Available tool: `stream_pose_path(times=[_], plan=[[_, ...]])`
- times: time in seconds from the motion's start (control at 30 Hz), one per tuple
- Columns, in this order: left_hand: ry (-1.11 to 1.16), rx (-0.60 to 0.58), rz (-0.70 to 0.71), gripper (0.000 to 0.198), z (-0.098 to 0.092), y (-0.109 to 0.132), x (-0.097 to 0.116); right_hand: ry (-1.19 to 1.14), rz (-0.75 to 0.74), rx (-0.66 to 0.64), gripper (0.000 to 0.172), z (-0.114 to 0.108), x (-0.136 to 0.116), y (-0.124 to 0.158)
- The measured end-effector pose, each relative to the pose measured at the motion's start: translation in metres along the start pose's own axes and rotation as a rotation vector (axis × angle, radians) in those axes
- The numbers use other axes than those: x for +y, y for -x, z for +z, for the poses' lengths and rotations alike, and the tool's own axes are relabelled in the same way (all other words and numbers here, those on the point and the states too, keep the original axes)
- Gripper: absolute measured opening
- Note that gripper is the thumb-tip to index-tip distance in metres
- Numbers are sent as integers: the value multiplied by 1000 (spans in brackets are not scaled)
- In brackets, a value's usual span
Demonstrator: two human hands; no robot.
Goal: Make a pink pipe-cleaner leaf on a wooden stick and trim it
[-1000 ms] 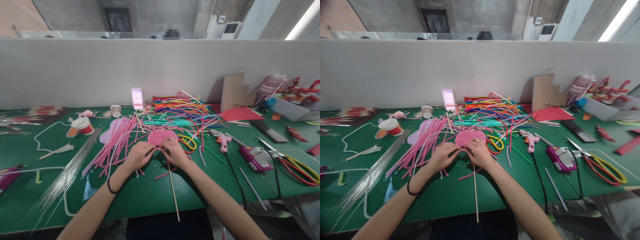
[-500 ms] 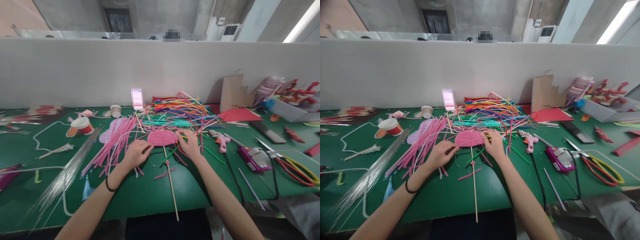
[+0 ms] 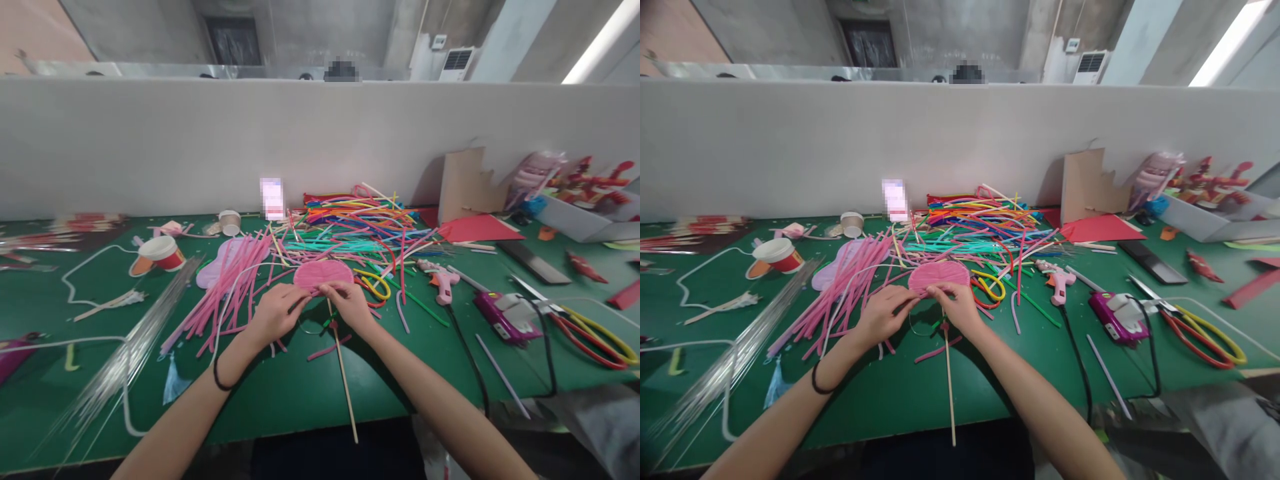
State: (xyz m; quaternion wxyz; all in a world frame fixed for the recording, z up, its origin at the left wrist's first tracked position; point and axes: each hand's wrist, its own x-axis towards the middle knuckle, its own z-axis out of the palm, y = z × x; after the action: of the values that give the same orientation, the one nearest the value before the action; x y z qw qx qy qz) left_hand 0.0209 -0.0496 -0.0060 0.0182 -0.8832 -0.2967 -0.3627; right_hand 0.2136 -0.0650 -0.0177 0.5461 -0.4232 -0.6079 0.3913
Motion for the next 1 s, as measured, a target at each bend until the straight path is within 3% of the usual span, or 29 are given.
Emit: stream_pose_path(times=[0.23, 0.37, 0.57, 1.0], plan=[[107, -78, -53, 15, -2, -2, -2, 23, -38, -97, 21, -5, 0, -2], [195, -125, -94, 14, -5, -5, 2, 30, -62, -41, 24, -2, -5, -1], [283, -154, -122, 13, -7, -8, 9, -42, 30, 41, 34, 2, -7, 0], [281, -168, -150, 15, -6, -9, 9, -78, 53, 179, 43, 0, -7, -2]])
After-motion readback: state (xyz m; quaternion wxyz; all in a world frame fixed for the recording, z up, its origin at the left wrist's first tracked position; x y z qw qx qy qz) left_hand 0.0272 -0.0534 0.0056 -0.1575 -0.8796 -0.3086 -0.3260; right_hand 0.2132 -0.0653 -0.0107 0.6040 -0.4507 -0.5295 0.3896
